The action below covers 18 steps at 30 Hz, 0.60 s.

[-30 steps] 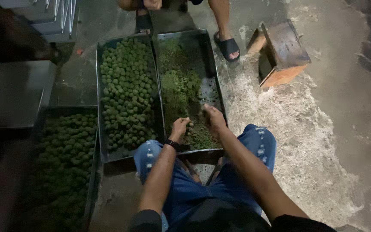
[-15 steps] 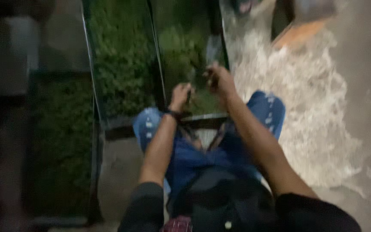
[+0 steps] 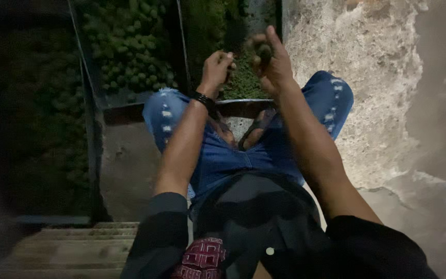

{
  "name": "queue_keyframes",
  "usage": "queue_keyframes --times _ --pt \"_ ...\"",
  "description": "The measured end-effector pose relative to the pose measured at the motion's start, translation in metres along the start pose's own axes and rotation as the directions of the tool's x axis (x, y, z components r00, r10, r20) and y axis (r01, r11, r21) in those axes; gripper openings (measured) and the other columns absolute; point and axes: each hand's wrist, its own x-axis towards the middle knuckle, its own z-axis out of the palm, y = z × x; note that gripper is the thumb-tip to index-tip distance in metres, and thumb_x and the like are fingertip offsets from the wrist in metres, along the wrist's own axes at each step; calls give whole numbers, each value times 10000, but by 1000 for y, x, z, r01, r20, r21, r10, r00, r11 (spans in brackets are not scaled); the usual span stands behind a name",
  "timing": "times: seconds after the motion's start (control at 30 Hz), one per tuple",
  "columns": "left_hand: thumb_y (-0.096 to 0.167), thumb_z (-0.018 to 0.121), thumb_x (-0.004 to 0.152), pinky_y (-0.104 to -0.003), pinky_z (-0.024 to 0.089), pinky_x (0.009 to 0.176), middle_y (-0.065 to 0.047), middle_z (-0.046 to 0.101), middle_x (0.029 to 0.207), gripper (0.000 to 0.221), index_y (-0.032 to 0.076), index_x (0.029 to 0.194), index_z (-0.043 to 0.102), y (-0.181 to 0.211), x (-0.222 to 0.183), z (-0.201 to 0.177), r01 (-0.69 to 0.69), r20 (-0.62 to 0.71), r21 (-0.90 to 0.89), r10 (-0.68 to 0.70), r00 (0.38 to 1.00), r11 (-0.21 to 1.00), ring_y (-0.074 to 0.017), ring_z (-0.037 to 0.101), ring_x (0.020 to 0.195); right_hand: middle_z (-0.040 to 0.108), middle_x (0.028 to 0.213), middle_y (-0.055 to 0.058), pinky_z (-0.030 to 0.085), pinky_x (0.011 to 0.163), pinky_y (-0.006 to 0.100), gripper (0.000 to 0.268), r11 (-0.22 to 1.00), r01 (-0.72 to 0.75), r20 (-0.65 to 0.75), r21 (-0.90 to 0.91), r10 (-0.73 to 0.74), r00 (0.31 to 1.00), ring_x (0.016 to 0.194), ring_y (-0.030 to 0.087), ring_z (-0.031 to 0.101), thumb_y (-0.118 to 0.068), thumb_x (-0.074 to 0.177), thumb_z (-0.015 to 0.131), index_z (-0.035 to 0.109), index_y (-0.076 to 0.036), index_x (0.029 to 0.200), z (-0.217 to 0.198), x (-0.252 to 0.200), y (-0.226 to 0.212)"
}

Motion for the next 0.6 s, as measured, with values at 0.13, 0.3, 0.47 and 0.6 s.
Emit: queue_keyframes --times 0.13,0.3,0.47,0.6 --pt "381 681 990 -507 569 773 -187 744 1033 347 46 1044 752 -49 24 17 -369 86 562 391 916 740 -377 708 923 512 626 6 365 456 332 526 910 -66 -278 -410 -55 959 490 132 446 -524 990 758 535 -105 764 -33 30 48" --pt "311 697 852 -522 560 882 -212 709 1071 317 63 1033 776 -107 46 46 -296 380 845 -109 919 445 -407 692 1022 583 751 103 355 486 334 579 740 -299 -219 -603 207 954 550 163 459 -562 1009 729 625 3 932 -33 57 59" --pt "310 600 868 -582 544 831 -183 656 1187 360 160 1180 701 -121 63 60 -512 541 833 -113 833 212 -425 677 1040 607 1452 151 614 922 446 651 864 34 165 -502 57 985 1155 310 748 -398 1022 683 441 -72 1531 24 93 36" --pt "221 582 939 -536 570 746 -220 703 1092 292 54 1145 705 -90 38 45 -485 484 759 121 867 435 -421 696 958 734 1329 173 627 980 515 471 863 356 313 -357 -249 917 1153 337 730 -363 1113 710 638 -11 1417 17 119 43"
